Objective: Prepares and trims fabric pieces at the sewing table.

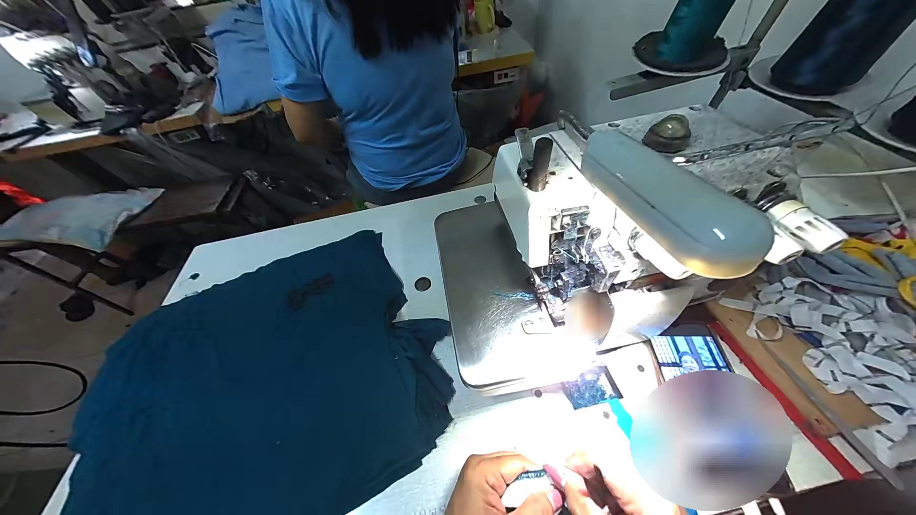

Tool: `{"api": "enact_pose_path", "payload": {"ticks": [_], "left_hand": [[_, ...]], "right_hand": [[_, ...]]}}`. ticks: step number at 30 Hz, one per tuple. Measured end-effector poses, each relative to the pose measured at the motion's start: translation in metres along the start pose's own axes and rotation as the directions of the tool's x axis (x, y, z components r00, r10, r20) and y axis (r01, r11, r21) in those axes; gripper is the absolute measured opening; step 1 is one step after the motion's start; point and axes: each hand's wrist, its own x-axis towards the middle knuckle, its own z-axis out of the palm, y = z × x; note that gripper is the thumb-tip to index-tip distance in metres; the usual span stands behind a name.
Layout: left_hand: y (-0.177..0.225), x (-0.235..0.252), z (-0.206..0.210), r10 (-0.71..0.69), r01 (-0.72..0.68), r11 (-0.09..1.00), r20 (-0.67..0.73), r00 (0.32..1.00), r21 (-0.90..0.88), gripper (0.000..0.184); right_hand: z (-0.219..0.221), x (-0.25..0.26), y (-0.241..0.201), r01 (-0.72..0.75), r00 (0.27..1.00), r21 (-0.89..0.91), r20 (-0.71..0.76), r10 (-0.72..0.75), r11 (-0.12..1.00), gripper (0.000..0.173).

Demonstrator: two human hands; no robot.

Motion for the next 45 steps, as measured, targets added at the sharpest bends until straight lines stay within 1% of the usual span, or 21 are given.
{"api": "enact_pose_path", "payload": {"ticks": [2,4,6,7,9,11,12,13,15,17,19,20,23,26,28,30,33,35,39,42,45], "left_hand": [[0.0,-0.001,-0.001,0.007,-0.007,1.0,0.019,1.0,-0.012,0.005],[0.0,-0.001,-0.002,-0.001,0.001,1.0,0.008,1.0,-0.02,0.005],[0.001,-0.001,-0.001,-0.023,0.023,0.999,-0.023,0.999,-0.024,0.005],[0.002,-0.001,0.001,-0.035,0.034,0.999,-0.041,0.999,-0.025,0.005],[0.003,0.0,0.003,-0.048,0.047,0.999,-0.056,0.997,-0.019,0.006],[0.003,0.001,0.003,-0.03,0.03,1.0,-0.073,0.997,0.005,0.007],[0.001,0.001,0.004,-0.009,0.011,1.0,-0.083,0.997,0.027,0.008],[-0.001,0.001,0.004,0.015,-0.011,0.999,-0.089,0.996,0.049,0.009],[-0.003,0.002,0.005,0.037,-0.032,0.998,-0.117,0.992,0.045,0.016],[-0.003,0.003,0.007,0.041,-0.046,0.998,-0.142,0.989,-0.033,0.023],[-0.005,0.004,0.008,0.063,-0.077,0.992,-0.143,0.988,-0.098,0.033],[-0.006,0.003,0.007,0.082,-0.097,0.99,-0.145,0.986,-0.105,0.032],[-0.009,0.002,0.004,0.134,-0.141,0.988,-0.111,0.985,-0.057,0.013],[-0.006,0.002,0.001,0.138,-0.137,0.99,-0.034,0.99,0.03,0.018],[-0.004,0.002,0.001,0.102,-0.101,0.993,-0.023,0.995,0.061,0.018],[-0.001,0.002,0.002,0.075,-0.073,0.995,-0.035,0.997,0.069,0.023],[-0.001,0.001,0.002,0.068,-0.066,0.996,-0.037,0.997,0.054,0.029],[0.0,0.001,0.002,0.06,-0.059,0.998,-0.04,0.997,0.032,0.033],[-0.001,0.002,0.001,0.048,-0.048,0.999,-0.022,0.999,-0.006,0.038],[-0.003,0.002,0.001,0.049,-0.05,0.999,-0.017,0.999,-0.015,0.039],[-0.005,0.002,0.0,0.062,-0.062,0.998,-0.007,0.998,-0.009,0.039]], "right_hand": [[-0.003,0.006,0.009,0.024,0.988,-0.152,-0.146,-0.046,0.988,0.012],[-0.019,0.018,0.023,-0.018,0.951,-0.261,-0.301,-0.063,0.965,0.017],[-0.036,0.027,0.034,-0.067,0.923,-0.353,-0.377,-0.077,0.933,0.019],[-0.043,0.028,0.036,-0.094,0.925,-0.38,-0.375,-0.061,0.92,0.019],[-0.051,0.024,0.028,-0.168,0.948,-0.351,-0.315,0.053,0.921,0.023],[-0.053,0.019,0.011,-0.247,0.963,-0.222,-0.165,0.213,0.943,0.041],[-0.052,0.017,0.002,-0.281,0.959,-0.153,-0.074,0.272,0.948,0.045],[-0.05,0.014,-0.003,-0.292,0.956,-0.108,0.008,0.294,0.95,0.041],[-0.05,0.011,-0.006,-0.235,0.962,-0.087,0.122,0.245,0.968,0.027],[-0.051,0.008,-0.003,-0.156,0.974,-0.095,0.151,0.169,0.983,0.02],[-0.054,0.006,0.0,-0.124,0.979,-0.112,0.147,0.14,0.986,0.02],[-0.055,0.006,0.001,-0.12,0.982,-0.133,0.131,0.137,0.984,0.021],[-0.059,0.003,0.005,-0.122,0.987,-0.207,0.076,0.141,0.971,0.023],[-0.062,0.001,0.003,-0.184,0.981,-0.224,0.025,0.195,0.957,0.028],[-0.061,-0.001,0.002,-0.179,0.982,-0.227,0.016,0.187,0.957,0.032],[-0.059,-0.003,0.001,-0.077,0.995,-0.231,0.049,0.09,0.97,0.024],[-0.059,-0.003,0.005,0.101,0.972,-0.252,0.233,-0.041,0.963,0.017],[-0.059,-0.001,0.007,0.188,0.946,-0.346,0.316,-0.075,0.919,0.018],[-0.052,0.007,0.004,0.345,0.913,-0.498,0.374,-0.162,0.795,0.018],[-0.045,0.013,0.009,0.489,0.855,-0.495,0.435,-0.282,0.719,0.014],[-0.039,0.019,0.016,0.574,0.802,-0.464,0.483,-0.351,0.674,0.015]]}}
